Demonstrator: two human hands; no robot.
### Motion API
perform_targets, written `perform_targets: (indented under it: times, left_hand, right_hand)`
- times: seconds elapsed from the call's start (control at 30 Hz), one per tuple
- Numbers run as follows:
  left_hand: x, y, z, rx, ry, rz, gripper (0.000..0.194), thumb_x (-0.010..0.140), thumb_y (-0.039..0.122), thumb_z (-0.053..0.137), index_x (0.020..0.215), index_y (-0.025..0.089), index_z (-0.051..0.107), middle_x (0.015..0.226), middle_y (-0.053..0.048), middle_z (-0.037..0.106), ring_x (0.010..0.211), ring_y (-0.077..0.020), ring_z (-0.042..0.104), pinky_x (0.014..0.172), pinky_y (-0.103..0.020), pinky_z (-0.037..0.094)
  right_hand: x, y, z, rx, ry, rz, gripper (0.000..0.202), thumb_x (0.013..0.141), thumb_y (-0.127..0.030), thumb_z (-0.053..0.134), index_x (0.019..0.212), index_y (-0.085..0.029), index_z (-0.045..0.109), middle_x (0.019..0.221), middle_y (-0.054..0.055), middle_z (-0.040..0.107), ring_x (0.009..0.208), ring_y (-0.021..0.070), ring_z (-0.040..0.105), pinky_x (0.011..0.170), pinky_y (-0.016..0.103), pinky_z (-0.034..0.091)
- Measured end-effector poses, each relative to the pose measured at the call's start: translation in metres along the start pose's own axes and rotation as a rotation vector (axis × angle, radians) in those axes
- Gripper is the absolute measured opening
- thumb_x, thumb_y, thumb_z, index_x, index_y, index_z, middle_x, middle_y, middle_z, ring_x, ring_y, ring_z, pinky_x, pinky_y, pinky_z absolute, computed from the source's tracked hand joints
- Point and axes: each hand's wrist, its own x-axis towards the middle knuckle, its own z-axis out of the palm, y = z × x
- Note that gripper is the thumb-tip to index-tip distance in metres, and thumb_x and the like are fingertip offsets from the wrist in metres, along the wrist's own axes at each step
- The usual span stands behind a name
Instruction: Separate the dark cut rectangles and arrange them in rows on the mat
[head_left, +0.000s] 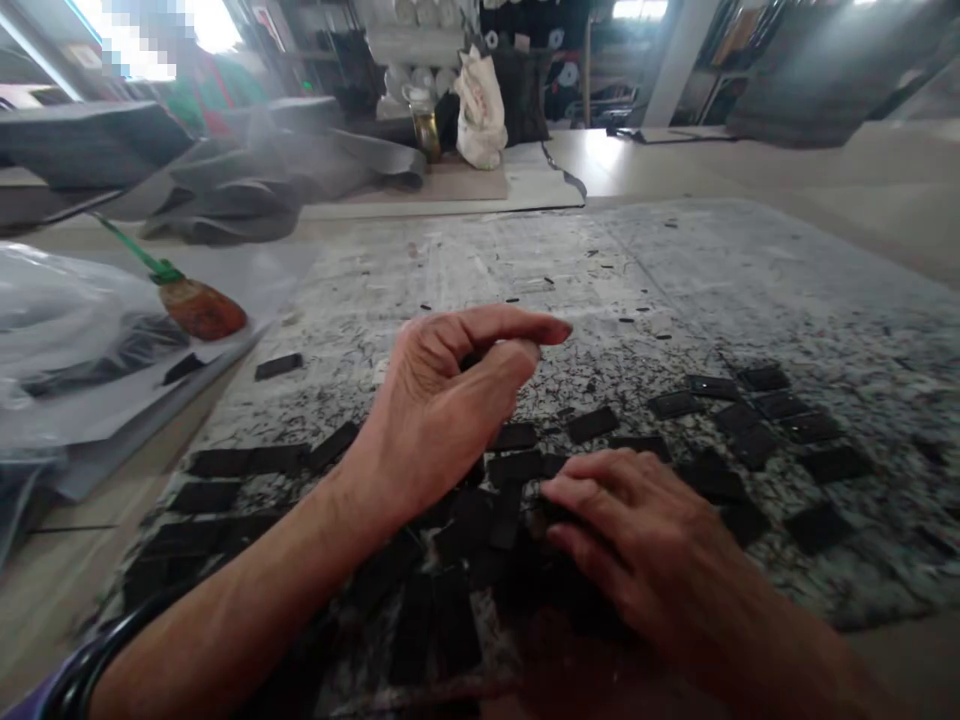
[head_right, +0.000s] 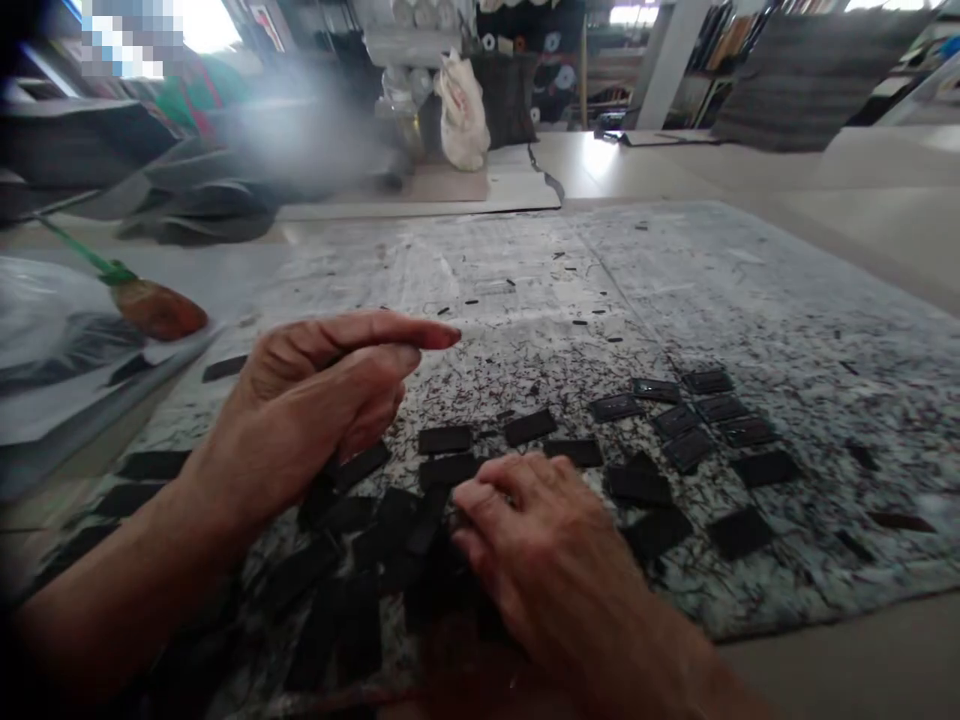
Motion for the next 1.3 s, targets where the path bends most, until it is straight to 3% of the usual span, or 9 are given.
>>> perform_targets:
  times: [0.17,0.37,0.5,0.6,0.73,0.83,0.9,1.13,1.3]
  left_hand:
    - [0.001,0.000,0.005,0.027,0.003,0.022,0.022,0.080,0.016,0.049,0.087,0.017,0.069,0.038,0.010,0.035,0.032,-0.0032,0.027,0.031,-0.018,0.020]
    - [0.000,0.001,0.001,0.125,-0.064,0.057,0.025,0.080,0.014,0.046,0.091,0.018,0.069,0.037,0.012,0.033,0.032,-0.0028,0.025,0.032,-0.018,0.019]
    - [-0.001,0.005,-0.004,0.125,-0.076,0.083,0.026,0.079,0.013,0.048,0.095,0.016,0.068,0.037,0.012,0.034,0.032,-0.0029,0.026,0.033,-0.017,0.021]
    - [-0.001,0.012,-0.008,0.142,-0.097,0.076,0.023,0.082,0.019,0.050,0.098,0.017,0.067,0.038,0.012,0.033,0.032,-0.0030,0.025,0.031,-0.016,0.018]
    - [-0.003,0.020,-0.010,0.208,-0.364,-0.036,0.031,0.080,0.036,0.060,0.105,0.020,0.065,0.046,0.010,0.039,0.038,-0.0027,0.029,0.032,-0.013,0.019]
    - [-0.003,0.020,-0.008,0.157,-0.613,-0.096,0.028,0.079,0.038,0.061,0.100,0.020,0.066,0.060,0.007,0.052,0.049,-0.0029,0.039,0.040,-0.011,0.030]
    - [-0.002,0.020,-0.005,0.160,-0.667,-0.103,0.022,0.082,0.038,0.058,0.086,0.018,0.067,0.061,0.007,0.049,0.052,-0.0032,0.038,0.042,-0.011,0.029]
    - [0.005,0.029,0.008,0.368,-0.562,0.029,0.031,0.085,0.039,0.050,0.064,0.017,0.056,0.053,0.008,0.035,0.048,-0.0045,0.030,0.039,-0.017,0.022]
    - [0.015,0.023,0.008,0.470,-0.460,0.081,0.033,0.085,0.036,0.050,0.059,0.017,0.051,0.053,0.008,0.033,0.049,-0.0048,0.030,0.041,-0.017,0.023]
  right_hand:
    - [0.002,-0.026,0.018,0.049,-0.113,0.050,0.024,0.077,-0.026,0.068,0.100,-0.024,0.061,0.096,0.000,0.063,0.090,0.0225,0.054,0.084,0.039,0.036]
    - [0.008,-0.026,0.031,0.002,-0.047,0.059,0.016,0.078,-0.007,0.058,0.079,-0.021,0.065,0.076,0.002,0.063,0.076,0.0205,0.054,0.075,0.035,0.036]
    - [0.010,-0.022,0.023,0.189,0.037,0.123,0.015,0.082,-0.010,0.051,0.078,-0.020,0.063,0.078,0.002,0.064,0.077,0.0188,0.056,0.074,0.032,0.040]
    - [0.010,-0.018,0.003,0.394,0.062,0.283,0.012,0.085,-0.020,0.051,0.080,-0.021,0.062,0.077,0.000,0.063,0.072,0.0155,0.058,0.065,0.025,0.044]
    - [0.008,-0.015,-0.028,0.588,0.153,0.493,0.011,0.083,-0.033,0.059,0.079,-0.023,0.063,0.065,-0.004,0.059,0.057,0.0119,0.054,0.047,0.020,0.040]
    - [0.008,-0.012,-0.040,0.650,0.307,0.468,0.010,0.081,-0.032,0.063,0.077,-0.024,0.063,0.063,-0.004,0.058,0.055,0.0109,0.053,0.044,0.018,0.040]
    - [0.009,-0.011,-0.044,0.684,0.379,0.431,0.005,0.082,-0.030,0.064,0.079,-0.025,0.063,0.062,-0.005,0.059,0.054,0.0100,0.054,0.045,0.016,0.042]
    - [0.012,-0.002,-0.056,0.679,0.446,0.378,0.005,0.084,-0.027,0.062,0.080,-0.025,0.063,0.062,-0.006,0.062,0.057,0.0094,0.060,0.051,0.016,0.047]
    - [-0.007,0.013,-0.032,0.234,0.275,0.201,0.016,0.088,-0.017,0.051,0.096,-0.020,0.065,0.089,0.001,0.068,0.083,0.0159,0.061,0.076,0.027,0.048]
